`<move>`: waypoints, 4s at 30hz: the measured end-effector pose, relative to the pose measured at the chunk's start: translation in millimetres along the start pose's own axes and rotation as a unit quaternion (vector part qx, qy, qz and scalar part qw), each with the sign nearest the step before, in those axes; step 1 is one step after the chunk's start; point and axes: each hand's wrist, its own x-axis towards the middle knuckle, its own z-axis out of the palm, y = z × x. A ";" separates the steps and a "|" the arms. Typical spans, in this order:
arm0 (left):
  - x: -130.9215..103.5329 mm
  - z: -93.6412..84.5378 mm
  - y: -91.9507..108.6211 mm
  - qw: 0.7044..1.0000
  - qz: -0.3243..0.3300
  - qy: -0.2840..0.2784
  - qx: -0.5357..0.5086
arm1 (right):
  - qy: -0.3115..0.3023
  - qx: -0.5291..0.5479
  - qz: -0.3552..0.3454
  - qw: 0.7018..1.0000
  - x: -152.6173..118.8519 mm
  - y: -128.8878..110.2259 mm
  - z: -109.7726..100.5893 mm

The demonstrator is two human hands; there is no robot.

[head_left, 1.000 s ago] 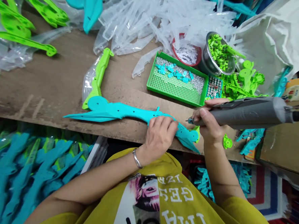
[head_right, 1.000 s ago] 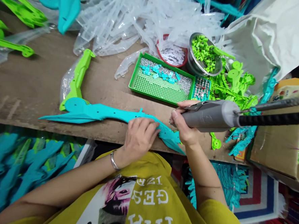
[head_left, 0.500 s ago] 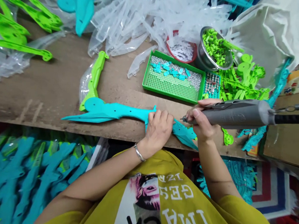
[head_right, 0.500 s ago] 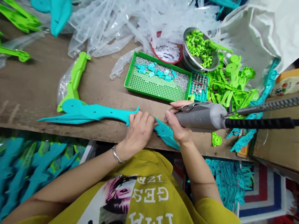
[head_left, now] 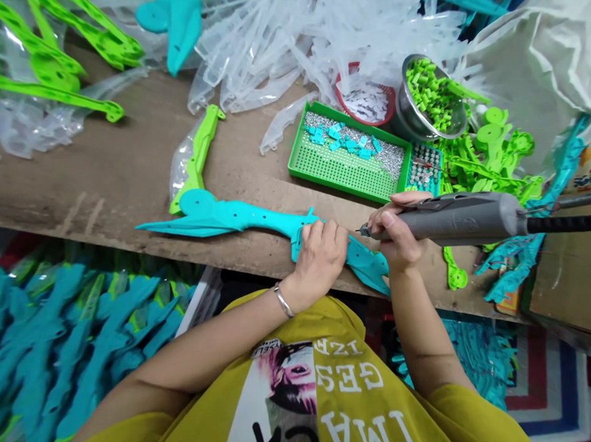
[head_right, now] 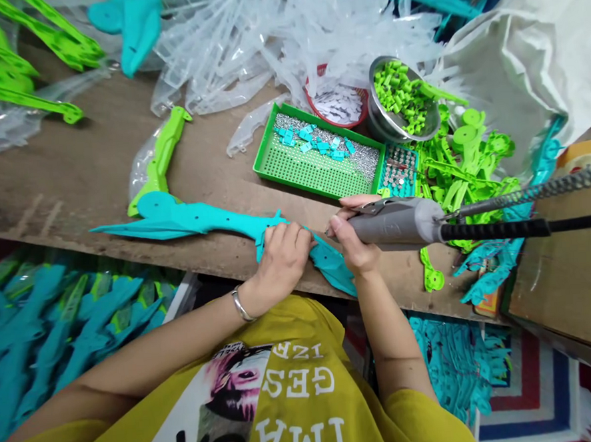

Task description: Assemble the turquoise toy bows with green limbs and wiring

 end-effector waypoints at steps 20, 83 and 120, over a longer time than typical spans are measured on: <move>-2.8 4.1 -10.0 0.998 0.023 0.038 -0.038 | 0.002 0.020 -0.001 1.000 4.0 8.3 -1.2; -48.8 26.6 8.6 0.976 0.188 0.053 -0.092 | -0.110 -0.008 -0.016 0.994 -16.3 -10.2 0.6; -50.6 30.7 8.6 0.975 0.188 0.057 -0.105 | -0.108 -0.040 0.021 0.993 -20.9 -14.9 5.6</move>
